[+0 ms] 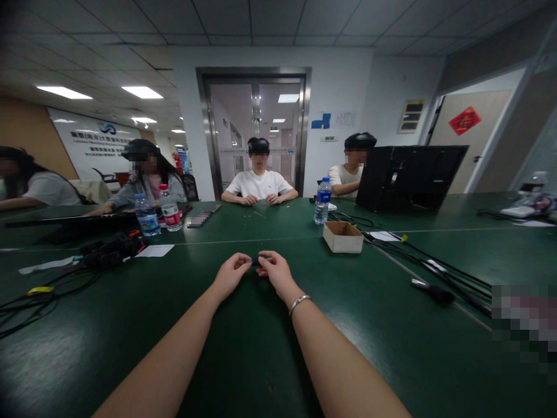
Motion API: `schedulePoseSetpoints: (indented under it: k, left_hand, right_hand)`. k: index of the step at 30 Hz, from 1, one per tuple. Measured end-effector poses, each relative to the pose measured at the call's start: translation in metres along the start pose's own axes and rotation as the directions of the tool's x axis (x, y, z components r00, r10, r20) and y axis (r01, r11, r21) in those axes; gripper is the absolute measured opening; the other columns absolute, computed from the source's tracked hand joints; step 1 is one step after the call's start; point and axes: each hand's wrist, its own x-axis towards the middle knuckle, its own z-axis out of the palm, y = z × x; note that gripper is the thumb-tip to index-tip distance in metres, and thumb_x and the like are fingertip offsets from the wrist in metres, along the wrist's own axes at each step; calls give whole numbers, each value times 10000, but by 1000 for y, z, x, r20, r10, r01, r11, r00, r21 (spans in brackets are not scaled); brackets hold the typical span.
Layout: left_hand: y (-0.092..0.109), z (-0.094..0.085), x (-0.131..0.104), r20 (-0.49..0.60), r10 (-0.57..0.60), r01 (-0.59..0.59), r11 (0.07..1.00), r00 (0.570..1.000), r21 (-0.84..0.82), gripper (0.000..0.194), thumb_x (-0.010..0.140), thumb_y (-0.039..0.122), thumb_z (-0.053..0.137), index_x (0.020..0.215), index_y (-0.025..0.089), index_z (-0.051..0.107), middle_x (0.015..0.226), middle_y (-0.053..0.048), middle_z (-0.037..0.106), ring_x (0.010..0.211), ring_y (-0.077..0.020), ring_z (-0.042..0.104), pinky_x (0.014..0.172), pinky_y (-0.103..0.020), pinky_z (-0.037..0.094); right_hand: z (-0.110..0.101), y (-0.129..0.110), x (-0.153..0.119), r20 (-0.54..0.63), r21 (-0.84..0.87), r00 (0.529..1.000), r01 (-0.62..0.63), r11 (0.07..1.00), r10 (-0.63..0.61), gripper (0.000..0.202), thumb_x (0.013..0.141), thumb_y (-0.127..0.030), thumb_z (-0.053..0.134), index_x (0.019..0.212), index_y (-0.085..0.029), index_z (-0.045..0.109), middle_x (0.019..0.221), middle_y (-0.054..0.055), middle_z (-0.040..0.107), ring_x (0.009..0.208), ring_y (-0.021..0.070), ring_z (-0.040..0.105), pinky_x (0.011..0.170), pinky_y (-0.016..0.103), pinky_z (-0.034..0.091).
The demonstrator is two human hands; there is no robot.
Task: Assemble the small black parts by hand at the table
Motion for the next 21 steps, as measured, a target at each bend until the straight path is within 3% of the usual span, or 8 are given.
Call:
schedulePoseSetpoints:
  k: [9, 21]
  left_hand:
    - [-9, 2, 3, 25, -2, 2, 1000, 1000, -24, 226, 822, 385, 532, 920, 198, 615, 889, -42, 664, 830, -171, 618, 764, -284, 472]
    - [-3, 0, 2, 14, 5, -4, 999, 1000, -37, 164, 792, 300, 569, 904, 193, 622, 883, -43, 654, 836, -174, 607, 774, -289, 462]
  right_hand:
    - [0, 1, 1, -2, 18, 1000, 8, 1000, -8, 187, 781, -142, 634, 967, -150, 645, 675, 3, 638, 574, 91, 630, 534, 183, 522]
    - [-1, 3, 2, 0, -1, 1000, 15, 1000, -15, 178, 785, -137, 629, 962, -149, 651, 690, 10, 647, 576, 91, 632, 534, 180, 518]
